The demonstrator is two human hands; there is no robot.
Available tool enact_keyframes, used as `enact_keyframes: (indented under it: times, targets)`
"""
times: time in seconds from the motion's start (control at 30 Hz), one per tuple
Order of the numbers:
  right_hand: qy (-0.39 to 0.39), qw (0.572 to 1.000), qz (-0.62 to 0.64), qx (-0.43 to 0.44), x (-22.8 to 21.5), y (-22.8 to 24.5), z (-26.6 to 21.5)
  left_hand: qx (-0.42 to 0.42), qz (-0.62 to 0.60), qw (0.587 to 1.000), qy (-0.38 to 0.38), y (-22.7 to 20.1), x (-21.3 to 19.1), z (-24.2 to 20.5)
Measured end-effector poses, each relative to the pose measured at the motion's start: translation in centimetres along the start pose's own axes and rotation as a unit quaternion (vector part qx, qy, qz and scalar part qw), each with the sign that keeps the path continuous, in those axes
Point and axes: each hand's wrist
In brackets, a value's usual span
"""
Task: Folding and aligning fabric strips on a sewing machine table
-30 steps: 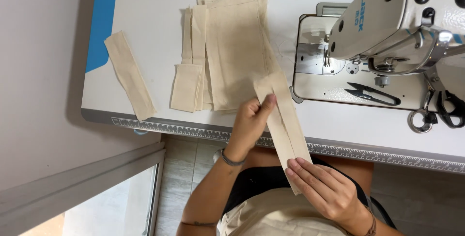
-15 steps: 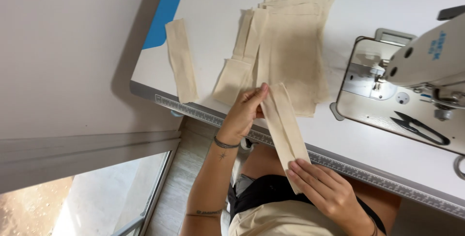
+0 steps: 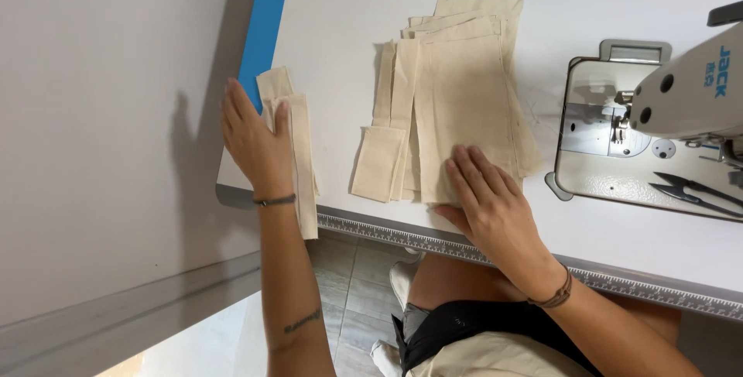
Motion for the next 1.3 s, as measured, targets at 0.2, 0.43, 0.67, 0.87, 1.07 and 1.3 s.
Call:
enact_keyframes:
  times: [0.2,0.43,0.67,0.87,1.07,1.3]
  targets:
    - [0.008,1.0,0.011,0.019,-0.2,0.0,-0.4,-0.004,-0.055,0.973,0.226,-4.1,-0.1,-4.9]
    - [0.004,1.0,0.009,0.004,-0.3,-0.9,0.0,0.057,-0.016,0.994,0.097,-4.7,0.9,-5.9]
    - [-0.033,0.994,0.011,0.106,-2.9,-5.6,-3.7,0.274,-0.234,0.912,0.196,-17.4,-1.4,-12.9]
    - [-0.052,0.976,-0.104,0.184,-6.5,-14.4,-11.6,0.342,-0.175,0.907,0.172,-17.8,-0.5,-11.7]
    - [-0.024,0.958,-0.184,0.217,-8.6,-20.5,-17.0,0.272,-0.163,0.94,0.124,-19.2,-1.6,-9.9]
    - [-0.057,0.971,-0.151,0.179,-8.9,-25.2,-16.2,0.322,-0.161,0.926,0.114,-26.1,2.7,-11.9]
Point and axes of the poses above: each hand's wrist, its own z-axis towards the middle knuckle, its own x-axis out of the palm, y = z × x, and after that the axes turned 5 degrees about x, right-handed
